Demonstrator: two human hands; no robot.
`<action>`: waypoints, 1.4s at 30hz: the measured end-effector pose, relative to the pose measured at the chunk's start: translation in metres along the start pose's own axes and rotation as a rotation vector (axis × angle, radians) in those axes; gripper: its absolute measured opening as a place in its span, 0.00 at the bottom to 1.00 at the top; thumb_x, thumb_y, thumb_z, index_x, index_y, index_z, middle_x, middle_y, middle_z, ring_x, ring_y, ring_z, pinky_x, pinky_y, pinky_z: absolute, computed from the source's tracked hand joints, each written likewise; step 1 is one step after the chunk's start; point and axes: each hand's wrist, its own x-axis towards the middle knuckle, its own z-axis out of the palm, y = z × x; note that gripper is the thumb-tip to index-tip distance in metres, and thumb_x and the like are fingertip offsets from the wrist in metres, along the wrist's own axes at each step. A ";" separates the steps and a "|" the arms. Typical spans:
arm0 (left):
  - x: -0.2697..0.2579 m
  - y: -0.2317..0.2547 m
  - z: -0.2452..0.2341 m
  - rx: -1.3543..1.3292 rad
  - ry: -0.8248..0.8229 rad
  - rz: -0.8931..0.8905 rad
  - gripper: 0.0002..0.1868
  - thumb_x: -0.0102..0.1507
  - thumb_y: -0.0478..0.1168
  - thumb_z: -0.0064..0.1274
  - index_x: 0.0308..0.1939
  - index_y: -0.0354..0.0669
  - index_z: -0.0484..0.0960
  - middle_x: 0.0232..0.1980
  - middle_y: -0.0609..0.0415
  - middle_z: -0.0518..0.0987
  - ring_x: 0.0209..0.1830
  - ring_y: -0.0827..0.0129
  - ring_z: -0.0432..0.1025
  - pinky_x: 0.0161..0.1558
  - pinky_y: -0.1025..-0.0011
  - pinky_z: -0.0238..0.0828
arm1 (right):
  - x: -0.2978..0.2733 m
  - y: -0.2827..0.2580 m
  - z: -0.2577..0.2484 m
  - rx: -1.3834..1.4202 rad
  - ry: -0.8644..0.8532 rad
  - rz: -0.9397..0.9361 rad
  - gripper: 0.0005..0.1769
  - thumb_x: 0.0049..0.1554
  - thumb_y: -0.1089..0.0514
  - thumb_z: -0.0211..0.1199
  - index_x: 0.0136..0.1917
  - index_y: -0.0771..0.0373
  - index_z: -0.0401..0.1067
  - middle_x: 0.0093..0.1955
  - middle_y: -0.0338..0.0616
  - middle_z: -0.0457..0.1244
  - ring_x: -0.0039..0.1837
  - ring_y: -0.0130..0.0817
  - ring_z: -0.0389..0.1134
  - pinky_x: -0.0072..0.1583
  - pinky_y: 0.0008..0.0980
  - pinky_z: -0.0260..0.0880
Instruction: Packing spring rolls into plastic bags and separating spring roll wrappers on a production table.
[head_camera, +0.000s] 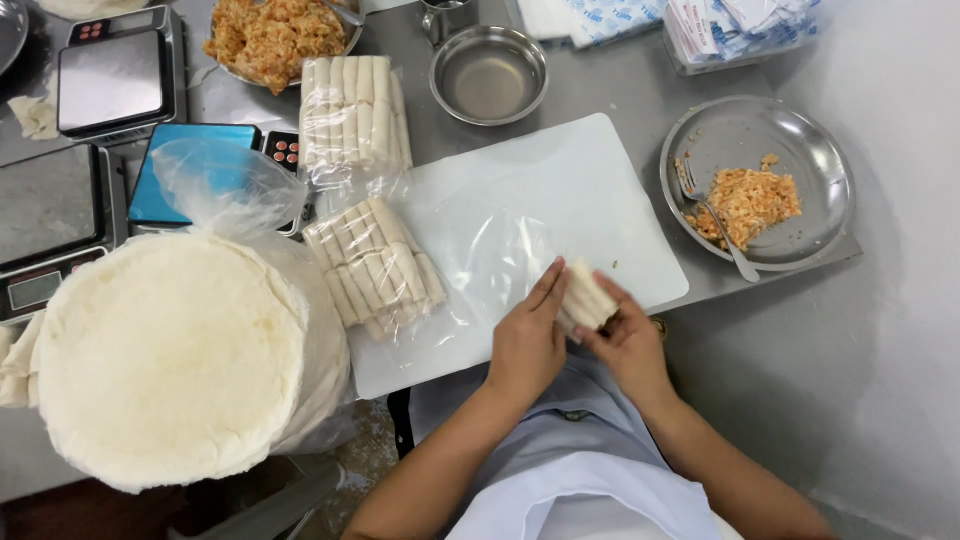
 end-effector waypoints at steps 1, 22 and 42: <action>0.002 0.003 0.000 -0.042 0.039 0.029 0.31 0.59 0.21 0.44 0.68 0.31 0.72 0.72 0.39 0.71 0.59 0.45 0.74 0.57 0.58 0.75 | -0.004 0.004 -0.001 -0.144 -0.072 -0.039 0.42 0.47 0.73 0.72 0.74 0.66 0.64 0.68 0.54 0.63 0.66 0.39 0.64 0.65 0.45 0.72; -0.011 -0.012 0.011 0.084 0.102 0.211 0.31 0.62 0.28 0.44 0.71 0.42 0.71 0.75 0.55 0.69 0.53 0.58 0.78 0.53 0.68 0.78 | 0.026 0.031 -0.013 -0.359 -0.217 -0.174 0.31 0.46 0.76 0.72 0.64 0.64 0.77 0.55 0.51 0.72 0.55 0.33 0.69 0.49 0.37 0.77; -0.015 -0.015 0.022 0.318 0.150 0.341 0.24 0.62 0.33 0.45 0.62 0.48 0.79 0.64 0.62 0.80 0.30 0.61 0.77 0.31 0.68 0.76 | 0.027 0.029 0.011 0.384 -0.040 0.191 0.35 0.54 0.76 0.57 0.72 0.53 0.68 0.65 0.44 0.67 0.58 0.38 0.72 0.59 0.37 0.74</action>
